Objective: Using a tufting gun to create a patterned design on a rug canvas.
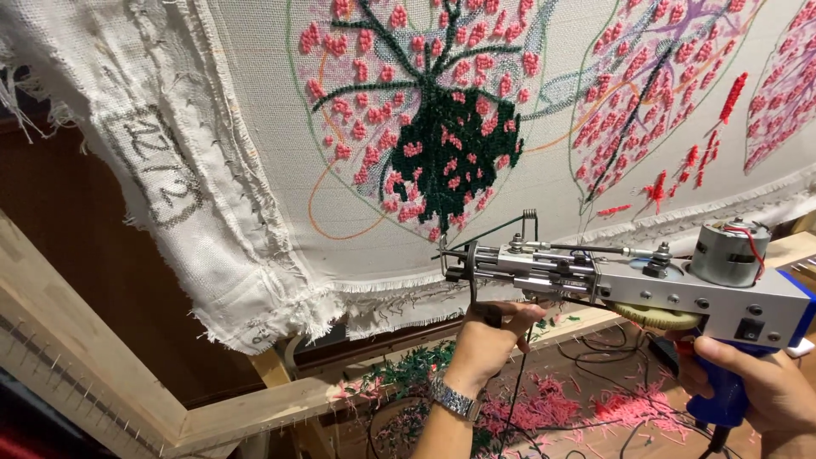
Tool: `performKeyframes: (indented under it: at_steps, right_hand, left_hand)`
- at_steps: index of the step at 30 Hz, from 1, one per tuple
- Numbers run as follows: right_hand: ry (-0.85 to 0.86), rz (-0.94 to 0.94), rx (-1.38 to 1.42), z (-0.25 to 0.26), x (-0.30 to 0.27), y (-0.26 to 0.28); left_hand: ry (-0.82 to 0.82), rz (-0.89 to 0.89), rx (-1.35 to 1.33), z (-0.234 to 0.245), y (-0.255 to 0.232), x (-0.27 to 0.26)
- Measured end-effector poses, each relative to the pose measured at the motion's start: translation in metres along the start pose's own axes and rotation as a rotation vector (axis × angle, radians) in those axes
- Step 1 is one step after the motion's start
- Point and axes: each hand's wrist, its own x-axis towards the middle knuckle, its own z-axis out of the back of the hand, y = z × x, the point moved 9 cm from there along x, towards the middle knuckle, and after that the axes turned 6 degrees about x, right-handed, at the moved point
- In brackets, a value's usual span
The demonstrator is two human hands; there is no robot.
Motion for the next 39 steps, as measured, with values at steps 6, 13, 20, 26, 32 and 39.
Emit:
performKeyframes:
  at_steps: [6, 13, 20, 26, 32, 39]
  right_hand:
    - [0.030, 0.042, 0.022, -0.010, -0.001, 0.004]
    - [0.002, -0.016, -0.001, -0.007, 0.000, -0.002]
    - [0.028, -0.076, 0.038, -0.014, -0.002, -0.007]
    - [0.035, -0.105, 0.032, -0.040, -0.006, -0.001]
    - [0.025, -0.127, 0.034, -0.047, -0.010, 0.002]
    - [0.026, -0.183, 0.061, -0.047, -0.006, -0.009]
  left_hand:
    - [-0.014, -0.014, 0.056, 0.003, 0.001, -0.002]
    - [0.005, 0.071, -0.036, 0.002, 0.007, -0.005]
    - [-0.037, 0.163, -0.013, 0.008, 0.018, -0.005]
    - [-0.042, 0.190, -0.034, 0.013, 0.024, -0.006]
    - [-0.072, 0.198, -0.006, 0.019, 0.025, -0.008]
    - [-0.157, 0.124, 0.001, 0.026, 0.007, -0.014]
